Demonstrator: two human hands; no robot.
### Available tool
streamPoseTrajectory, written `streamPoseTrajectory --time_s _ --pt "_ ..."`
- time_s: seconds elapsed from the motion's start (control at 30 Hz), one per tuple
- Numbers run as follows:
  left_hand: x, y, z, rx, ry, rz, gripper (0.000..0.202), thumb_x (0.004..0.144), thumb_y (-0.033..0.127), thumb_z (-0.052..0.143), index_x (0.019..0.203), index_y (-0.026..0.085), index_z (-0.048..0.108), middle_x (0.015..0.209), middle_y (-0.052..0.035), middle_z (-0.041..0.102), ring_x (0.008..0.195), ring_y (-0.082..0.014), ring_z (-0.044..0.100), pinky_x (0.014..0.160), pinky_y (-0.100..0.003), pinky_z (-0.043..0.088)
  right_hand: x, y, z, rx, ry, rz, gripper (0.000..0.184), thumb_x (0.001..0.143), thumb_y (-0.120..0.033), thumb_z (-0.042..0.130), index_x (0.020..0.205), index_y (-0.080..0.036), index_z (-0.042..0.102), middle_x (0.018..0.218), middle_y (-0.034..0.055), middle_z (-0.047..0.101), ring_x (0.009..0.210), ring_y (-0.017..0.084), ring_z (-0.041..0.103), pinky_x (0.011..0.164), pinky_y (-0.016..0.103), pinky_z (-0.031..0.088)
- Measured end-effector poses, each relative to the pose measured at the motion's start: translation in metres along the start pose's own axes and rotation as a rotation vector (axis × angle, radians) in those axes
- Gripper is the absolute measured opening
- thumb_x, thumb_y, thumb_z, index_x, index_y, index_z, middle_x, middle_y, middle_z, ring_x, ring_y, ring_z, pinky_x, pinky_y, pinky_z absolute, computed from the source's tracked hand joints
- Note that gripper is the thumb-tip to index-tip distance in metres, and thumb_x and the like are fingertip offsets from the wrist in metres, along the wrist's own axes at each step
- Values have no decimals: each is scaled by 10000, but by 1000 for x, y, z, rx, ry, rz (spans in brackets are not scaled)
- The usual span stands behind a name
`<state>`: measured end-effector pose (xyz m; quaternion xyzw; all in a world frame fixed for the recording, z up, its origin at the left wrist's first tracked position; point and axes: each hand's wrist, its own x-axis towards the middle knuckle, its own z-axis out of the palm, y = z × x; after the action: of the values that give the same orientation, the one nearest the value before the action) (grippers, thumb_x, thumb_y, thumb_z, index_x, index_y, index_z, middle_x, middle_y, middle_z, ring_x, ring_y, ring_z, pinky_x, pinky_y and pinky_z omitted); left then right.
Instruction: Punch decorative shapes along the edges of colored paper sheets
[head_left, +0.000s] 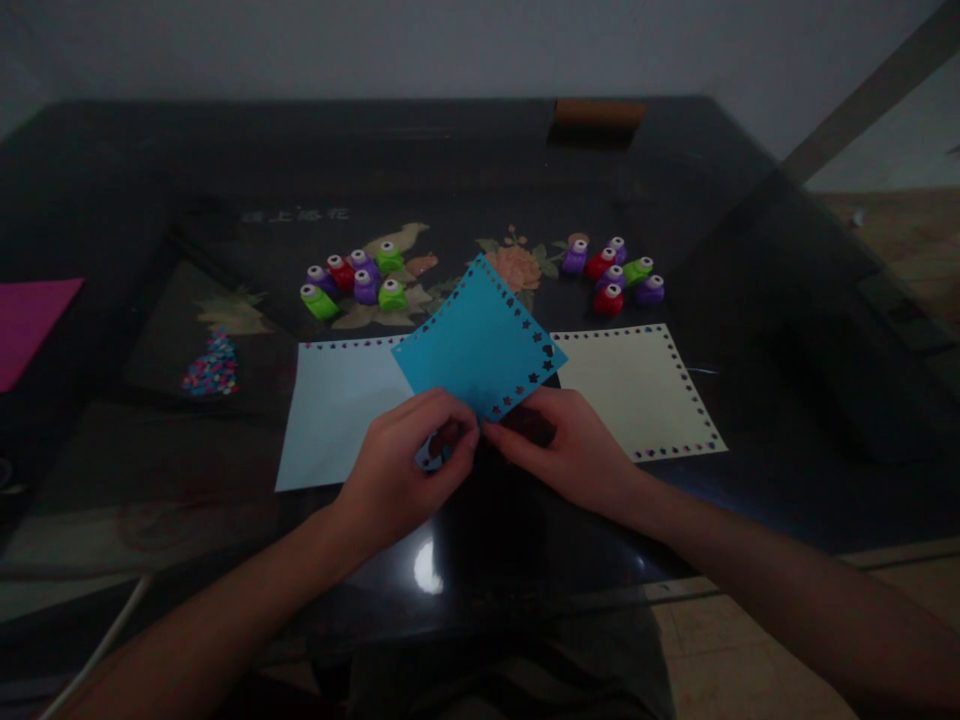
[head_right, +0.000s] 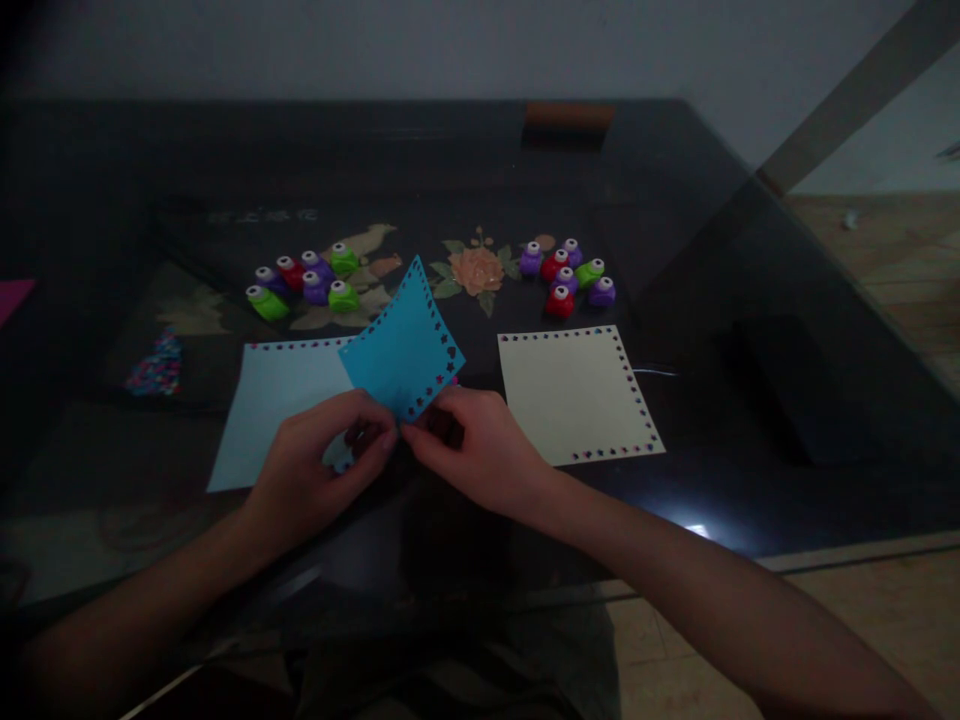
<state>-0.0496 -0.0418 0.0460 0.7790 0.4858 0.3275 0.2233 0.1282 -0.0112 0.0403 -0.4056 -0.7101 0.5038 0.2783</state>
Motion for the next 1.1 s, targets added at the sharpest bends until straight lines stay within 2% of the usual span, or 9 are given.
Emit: streamPoseTrajectory --time_s 0.3,0.73,0.97,1.1 --pt "-2 0 3 25 45 17 119 802 127 494 712 188 540 604 34 535 533 -98 476 525 -210 406 -3 -1 5 76 33 68 131 802 -289 575 726 -183 559 613 -5 583 555 122 538 507 241 413" --pt "-2 -1 4 27 78 56 133 793 93 508 697 179 541 607 36 530 536 -92 489 528 -198 402 -3 -3 9 238 24 150 169 809 -309 588 707 -188 527 554 -30 554 483 92 514 442 208 385" --pt "-2 1 1 -24 96 -14 114 800 110 523 715 180 552 609 35 545 544 -97 506 539 -204 411 -2 0 8 287 17 134 154 823 -301 582 739 -185 523 547 -40 557 455 84 505 429 202 389" --pt "-1 1 -1 -80 129 -47 109 798 115 541 714 183 552 602 39 528 544 -99 495 535 -211 405 1 -2 2 231 90 102 174 824 -300 595 713 -174 548 590 -15 598 492 96 527 459 216 410"
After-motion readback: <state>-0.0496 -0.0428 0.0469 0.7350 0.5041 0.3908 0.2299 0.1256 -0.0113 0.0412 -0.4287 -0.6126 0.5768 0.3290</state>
